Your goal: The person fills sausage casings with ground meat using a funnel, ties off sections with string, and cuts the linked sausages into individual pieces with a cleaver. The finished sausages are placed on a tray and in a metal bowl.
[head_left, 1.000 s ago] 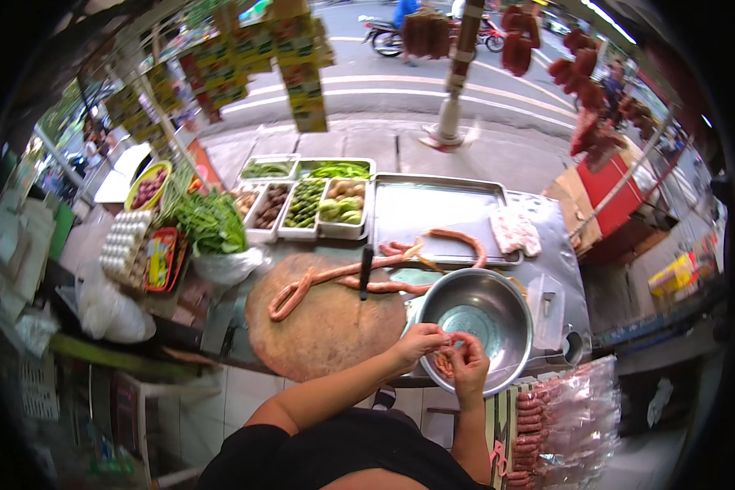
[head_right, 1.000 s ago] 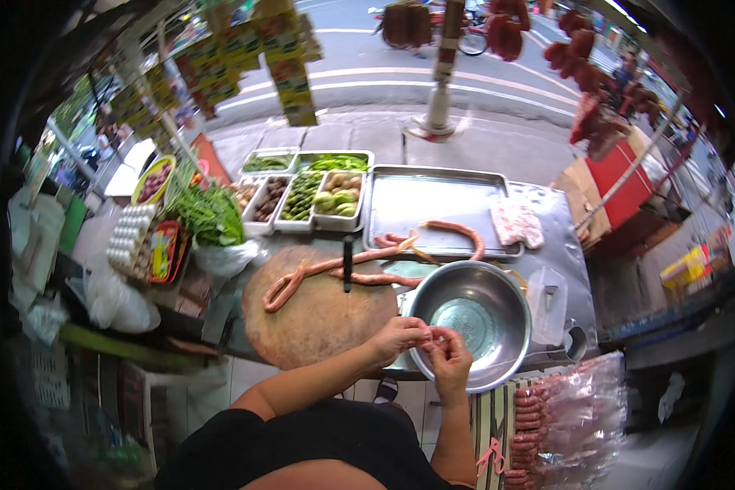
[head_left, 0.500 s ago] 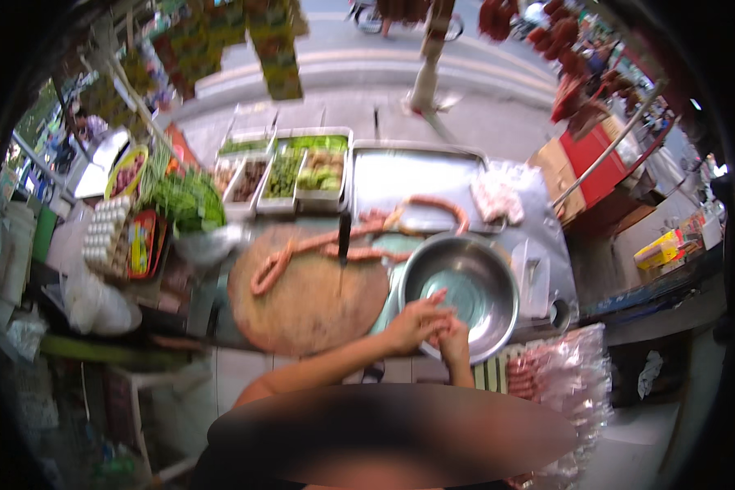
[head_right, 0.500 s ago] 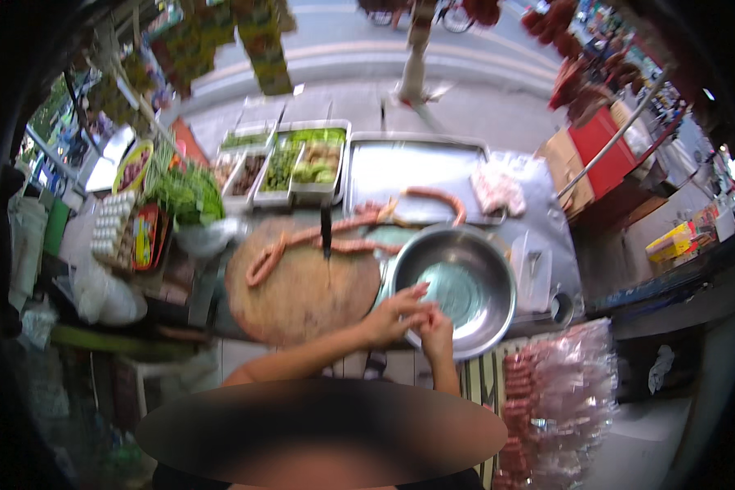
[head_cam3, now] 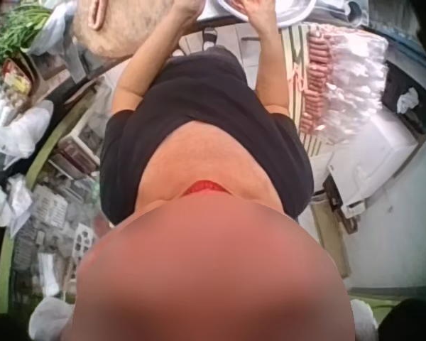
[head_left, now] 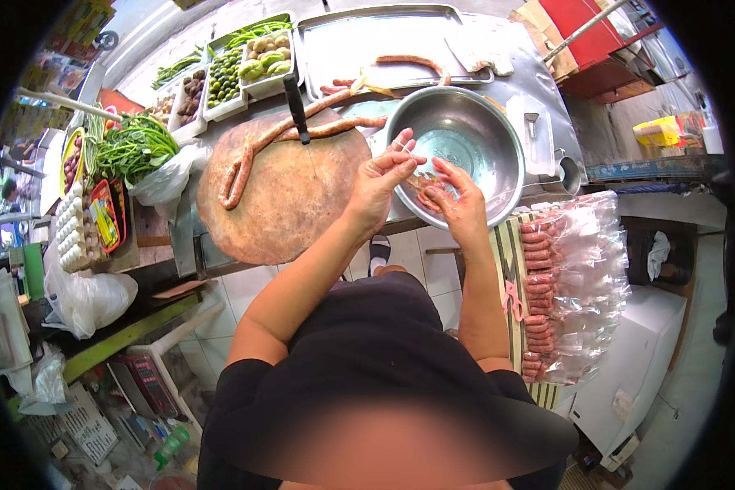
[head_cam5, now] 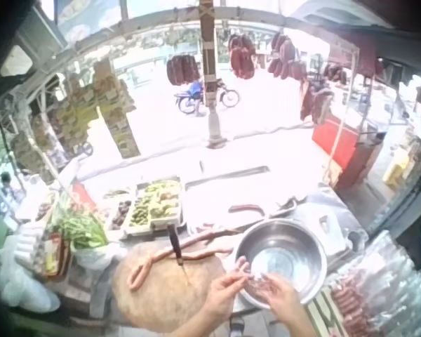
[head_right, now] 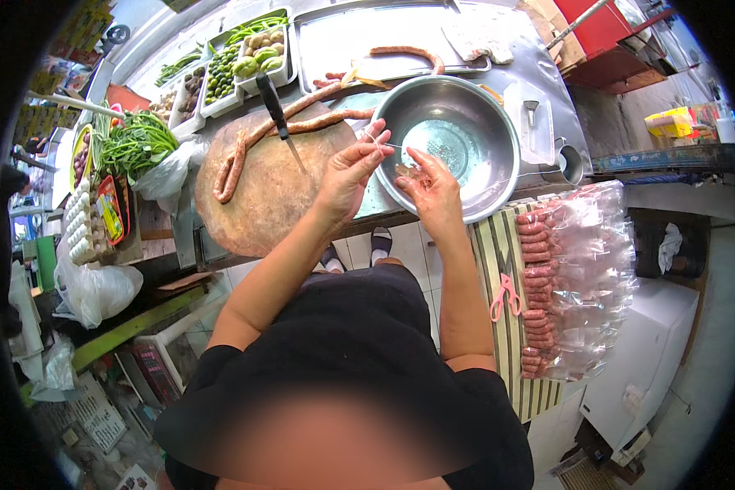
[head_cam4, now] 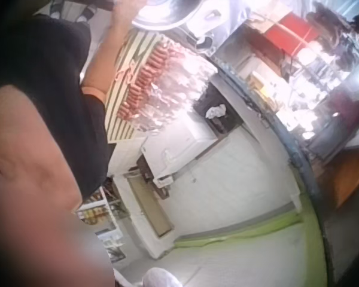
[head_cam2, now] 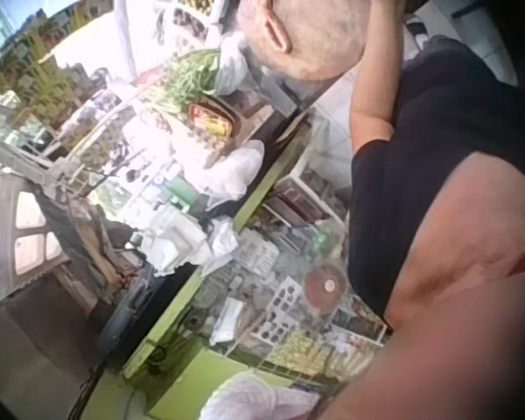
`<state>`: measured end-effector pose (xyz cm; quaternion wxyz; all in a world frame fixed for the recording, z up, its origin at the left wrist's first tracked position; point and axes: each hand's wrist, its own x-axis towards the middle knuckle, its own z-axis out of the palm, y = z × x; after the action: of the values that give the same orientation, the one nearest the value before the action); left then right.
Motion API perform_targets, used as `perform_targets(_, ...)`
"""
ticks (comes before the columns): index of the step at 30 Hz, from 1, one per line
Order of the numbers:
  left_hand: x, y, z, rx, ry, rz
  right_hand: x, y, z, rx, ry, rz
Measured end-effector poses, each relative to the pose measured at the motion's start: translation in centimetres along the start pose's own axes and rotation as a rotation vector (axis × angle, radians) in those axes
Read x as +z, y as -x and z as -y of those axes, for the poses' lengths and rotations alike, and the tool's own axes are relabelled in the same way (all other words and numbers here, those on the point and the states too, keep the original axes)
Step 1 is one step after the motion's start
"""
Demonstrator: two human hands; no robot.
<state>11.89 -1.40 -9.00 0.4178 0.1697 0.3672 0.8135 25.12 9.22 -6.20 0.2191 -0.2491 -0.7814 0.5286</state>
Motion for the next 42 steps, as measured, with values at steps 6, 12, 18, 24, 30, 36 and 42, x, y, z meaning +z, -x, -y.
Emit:
perform_targets(6, 0.7, 0.2, 1.9, -0.060, 0.038, 0.017, 1.6, -0.5, -1.6, 0.296, -0.775, 0.028)
perform_targets(12, 0.0, -0.2, 1.5, -0.072, 0.134, -0.008, 0.8, 0.5, -1.6, 0.253, -0.709, 0.000)
perform_targets(18, 1.1, 0.1, 2.5, -0.125, 0.103, 0.045, 1.3, -0.5, -1.5, 0.261, -0.969, 0.026)
perform_targets(24, 1.0, -0.5, 1.9, -0.150, 0.112, 0.025, 0.5, -0.7, -2.2, 0.332, -0.807, 0.048)
perform_targets(30, 1.3, -0.9, 2.5, -0.119, 0.013, 0.066, 0.3, -0.4, -0.9, 0.271, -0.976, -0.043)
perform_targets(36, 2.3, -1.1, 2.7, -0.163, 0.073, 0.092, -0.7, -0.7, -1.6, 0.376, -0.985, -0.012)
perform_targets(42, 0.6, -2.3, 3.1, -0.239, 0.149, 0.065, -0.6, 0.4, -3.3, 0.448, -1.002, -0.195)
